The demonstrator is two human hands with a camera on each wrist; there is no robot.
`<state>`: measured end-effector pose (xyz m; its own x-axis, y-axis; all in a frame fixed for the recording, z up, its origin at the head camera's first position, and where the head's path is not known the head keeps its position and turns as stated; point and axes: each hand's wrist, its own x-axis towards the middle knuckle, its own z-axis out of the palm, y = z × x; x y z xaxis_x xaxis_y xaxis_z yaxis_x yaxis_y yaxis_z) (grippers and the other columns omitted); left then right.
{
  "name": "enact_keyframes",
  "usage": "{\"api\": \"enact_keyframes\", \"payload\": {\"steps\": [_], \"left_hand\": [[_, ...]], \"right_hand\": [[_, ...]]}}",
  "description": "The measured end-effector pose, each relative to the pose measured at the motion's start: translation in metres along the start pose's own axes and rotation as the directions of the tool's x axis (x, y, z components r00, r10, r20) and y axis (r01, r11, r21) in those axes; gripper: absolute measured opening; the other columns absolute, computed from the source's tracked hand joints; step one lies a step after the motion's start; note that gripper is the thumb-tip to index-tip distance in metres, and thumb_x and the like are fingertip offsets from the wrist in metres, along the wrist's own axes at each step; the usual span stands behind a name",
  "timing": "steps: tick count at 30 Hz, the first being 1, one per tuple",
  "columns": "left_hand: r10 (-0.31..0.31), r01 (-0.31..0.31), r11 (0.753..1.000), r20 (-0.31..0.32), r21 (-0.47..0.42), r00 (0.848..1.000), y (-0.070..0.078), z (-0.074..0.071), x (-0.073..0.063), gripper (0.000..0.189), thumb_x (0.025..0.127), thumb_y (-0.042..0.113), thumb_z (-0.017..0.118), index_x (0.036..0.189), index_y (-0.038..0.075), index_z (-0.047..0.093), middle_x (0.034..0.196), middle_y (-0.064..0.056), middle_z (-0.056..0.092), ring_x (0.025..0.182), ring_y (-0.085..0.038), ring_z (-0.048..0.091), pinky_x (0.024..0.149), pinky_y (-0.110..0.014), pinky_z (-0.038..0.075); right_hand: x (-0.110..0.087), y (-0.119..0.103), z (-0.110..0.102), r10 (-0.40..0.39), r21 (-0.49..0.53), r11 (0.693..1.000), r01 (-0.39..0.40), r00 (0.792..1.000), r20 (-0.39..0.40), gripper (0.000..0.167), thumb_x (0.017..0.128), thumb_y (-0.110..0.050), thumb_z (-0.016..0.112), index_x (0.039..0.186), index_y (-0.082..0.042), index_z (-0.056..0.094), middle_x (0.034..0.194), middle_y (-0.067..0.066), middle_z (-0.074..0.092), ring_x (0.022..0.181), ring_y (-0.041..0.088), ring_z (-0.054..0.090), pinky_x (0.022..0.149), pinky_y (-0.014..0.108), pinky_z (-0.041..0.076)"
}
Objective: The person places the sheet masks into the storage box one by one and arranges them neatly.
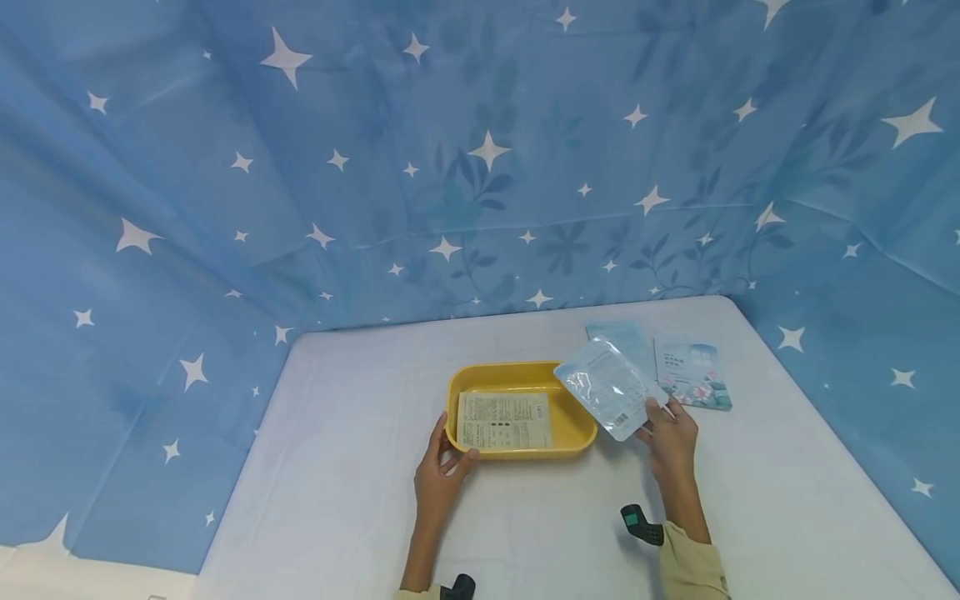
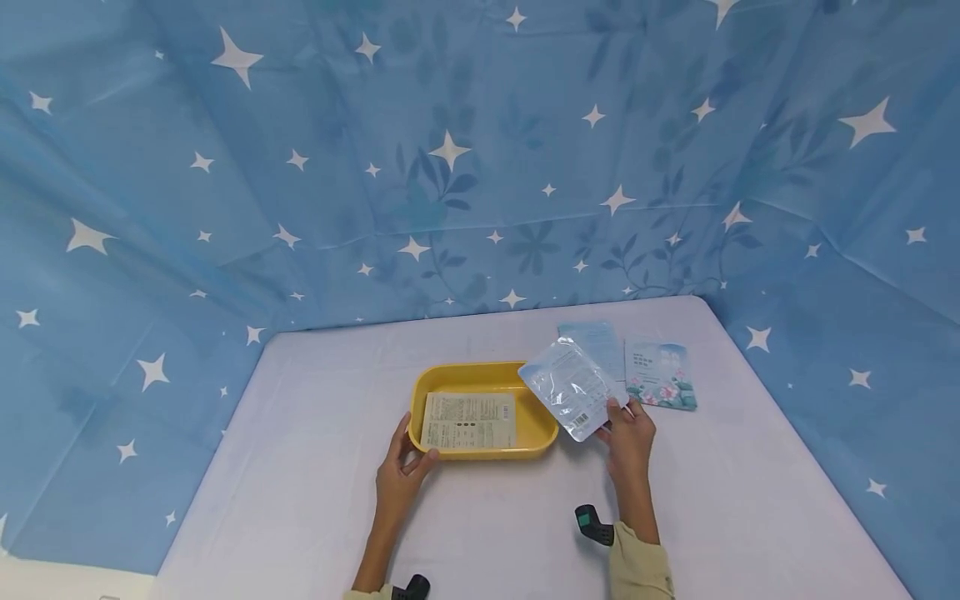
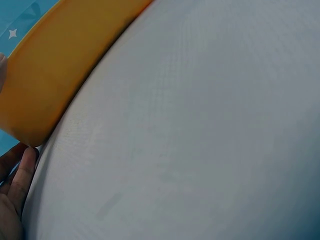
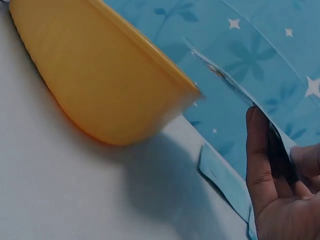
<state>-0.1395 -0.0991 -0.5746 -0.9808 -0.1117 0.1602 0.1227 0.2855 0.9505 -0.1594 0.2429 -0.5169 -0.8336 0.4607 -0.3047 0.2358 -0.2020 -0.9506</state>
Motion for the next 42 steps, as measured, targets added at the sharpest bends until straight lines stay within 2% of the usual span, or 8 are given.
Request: {"api": "enact_keyframes", "payload": {"steps": [7,15,22,27,31,34,37,42], "left_hand": [[-0.037,0.037,0.999,0.008,0.033,0.999,0.0,-0.001,0.001,0.079,0.083,0.036,0.078,0.15,0.036,0.035,0.137,-0.002,0.057,0.125,-0.021,0.057,0.094,-0.023,0.055],[-0.011,0.011,0.999,0.001,0.033,1.0,-0.001,-0.001,0.0,0.078,0.084,0.034,0.077,0.15,0.033,0.036,0.135,-0.008,0.058,0.123,-0.025,0.059,0.092,-0.026,0.056],[-0.049,0.048,0.998,0.006,0.03,0.999,-0.001,-0.001,-0.001,0.079,0.083,0.036,0.078,0.15,0.038,0.035,0.135,-0.004,0.058,0.124,-0.022,0.058,0.093,-0.023,0.056],[-0.032,0.032,0.999,0.002,0.03,0.999,0.0,0.0,0.0,0.079,0.083,0.037,0.078,0.15,0.036,0.035,0.136,-0.007,0.058,0.124,-0.025,0.058,0.093,-0.027,0.056],[-0.036,0.036,0.999,0.001,0.035,0.999,0.0,-0.001,-0.001,0.079,0.083,0.039,0.078,0.15,0.037,0.036,0.135,-0.006,0.058,0.124,-0.024,0.058,0.093,-0.025,0.056],[-0.04,0.04,0.999,0.003,0.032,0.999,0.0,-0.001,0.0,0.079,0.082,0.038,0.078,0.149,0.038,0.036,0.134,-0.005,0.059,0.123,-0.023,0.059,0.092,-0.024,0.056],[-0.042,0.042,0.999,0.002,0.026,0.999,0.0,0.0,0.0,0.079,0.083,0.035,0.079,0.149,0.038,0.037,0.133,-0.005,0.06,0.122,-0.023,0.059,0.092,-0.025,0.056],[-0.037,0.038,0.999,-0.002,0.025,0.999,0.001,-0.001,0.0,0.078,0.084,0.034,0.078,0.15,0.037,0.036,0.135,-0.006,0.059,0.123,-0.024,0.059,0.093,-0.027,0.056]], "right_hand": [[-0.002,0.0,0.026,-0.093,-0.181,0.977,0.114,0.988,0.121,0.047,0.105,-0.031,0.044,0.146,-0.007,0.043,0.131,0.015,0.06,0.085,-0.003,0.065,0.071,0.02,0.059],[-0.002,-0.002,0.048,-0.188,-0.397,0.878,0.269,0.955,0.231,0.044,0.105,-0.032,0.044,0.139,-0.006,0.05,0.125,0.018,0.063,0.097,0.022,0.067,0.069,0.024,0.059],[-0.007,-0.01,0.061,-0.282,-0.504,0.756,0.417,0.903,0.325,0.039,0.104,-0.025,0.047,0.135,-0.001,0.053,0.126,0.022,0.062,0.116,0.038,0.062,0.096,0.049,0.054],[-0.01,-0.01,0.069,-0.352,-0.501,0.701,0.507,0.857,0.375,0.034,0.104,-0.022,0.049,0.128,0.0,0.057,0.12,0.022,0.065,0.112,0.039,0.064,0.097,0.052,0.053],[-0.01,-0.005,0.078,-0.403,-0.504,0.652,0.567,0.821,0.403,0.028,0.103,-0.021,0.051,0.119,0.0,0.06,0.107,0.019,0.07,0.098,0.034,0.069,0.087,0.047,0.058],[-0.011,-0.002,0.084,-0.401,-0.512,0.634,0.579,0.813,0.423,0.025,0.103,-0.019,0.05,0.117,0.0,0.059,0.094,0.014,0.07,0.078,0.023,0.066,0.069,0.033,0.057],[-0.013,0.001,0.089,-0.394,-0.531,0.612,0.586,0.808,0.438,0.026,0.103,-0.017,0.05,0.12,0.001,0.057,0.084,0.01,0.067,0.066,0.016,0.057,0.058,0.024,0.045],[-0.015,0.003,0.093,-0.395,-0.568,0.563,0.601,0.799,0.454,0.032,0.102,-0.018,0.052,0.127,0.001,0.054,0.097,0.016,0.07,0.077,0.023,0.065,0.068,0.035,0.054]]}}
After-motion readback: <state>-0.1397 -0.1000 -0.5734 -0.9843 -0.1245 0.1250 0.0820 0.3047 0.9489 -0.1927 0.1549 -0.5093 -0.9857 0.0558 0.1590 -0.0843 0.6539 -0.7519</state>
